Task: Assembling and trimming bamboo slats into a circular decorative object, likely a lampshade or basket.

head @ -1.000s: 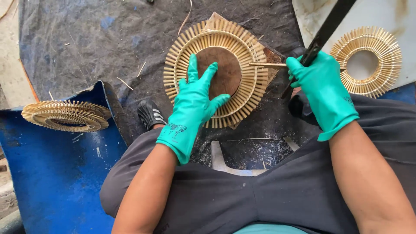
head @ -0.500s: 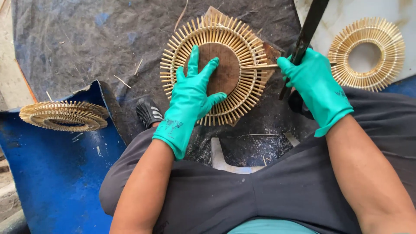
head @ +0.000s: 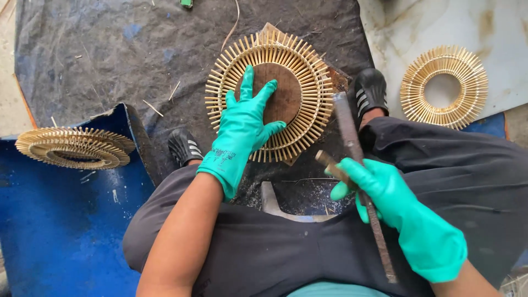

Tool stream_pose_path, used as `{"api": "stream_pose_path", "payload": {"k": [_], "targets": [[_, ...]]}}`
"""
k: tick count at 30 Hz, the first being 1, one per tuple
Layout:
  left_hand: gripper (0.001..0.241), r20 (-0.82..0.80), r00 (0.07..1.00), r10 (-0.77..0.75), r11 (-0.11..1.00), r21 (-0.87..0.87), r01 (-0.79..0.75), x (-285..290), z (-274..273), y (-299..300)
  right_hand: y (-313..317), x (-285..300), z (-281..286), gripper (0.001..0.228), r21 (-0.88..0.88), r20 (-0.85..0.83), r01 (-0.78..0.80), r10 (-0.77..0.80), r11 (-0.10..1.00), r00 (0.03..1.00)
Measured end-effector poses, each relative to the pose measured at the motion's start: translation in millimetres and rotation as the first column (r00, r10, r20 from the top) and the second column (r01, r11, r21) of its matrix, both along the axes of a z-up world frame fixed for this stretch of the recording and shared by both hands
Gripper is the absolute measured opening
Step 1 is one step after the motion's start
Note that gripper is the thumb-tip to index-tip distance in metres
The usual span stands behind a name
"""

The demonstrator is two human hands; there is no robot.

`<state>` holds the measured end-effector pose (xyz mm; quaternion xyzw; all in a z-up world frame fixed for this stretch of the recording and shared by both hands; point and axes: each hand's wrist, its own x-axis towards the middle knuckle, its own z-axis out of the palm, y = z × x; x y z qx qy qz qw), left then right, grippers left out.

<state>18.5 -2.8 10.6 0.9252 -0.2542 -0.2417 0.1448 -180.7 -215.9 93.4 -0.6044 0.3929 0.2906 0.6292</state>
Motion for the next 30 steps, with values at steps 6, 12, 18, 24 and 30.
{"api": "stream_pose_path", "payload": {"k": [6,12,18,24,30], "targets": [[0.097,-0.039,0.999,0.037,0.999,0.03,-0.036,-1,3,-2,14,-7,-11,0.052,0.051,0.022,-0.045,0.044,0.998,0.999],[0.098,0.061,0.998,-0.006,0.997,-0.075,0.01,1,-4,-1,2,2,-25,0.051,0.037,-0.023,0.028,-0.027,0.999,0.999],[0.098,0.011,1.0,0.002,1.0,-0.011,-0.002,1,4,-3,-1,3,-28,0.05,-0.048,-0.012,0.038,-0.039,0.998,0.999],[0.097,-0.007,1.0,0.024,1.0,0.006,-0.024,0,6,0,-23,29,-21,0.045,-0.073,0.176,0.201,-0.185,0.977,0.967],[0.084,0.274,0.953,0.126,0.921,-0.389,-0.011,1,-29,28,-102,88,-135,0.042,-0.053,0.202,0.34,-0.324,0.939,0.924]]}}
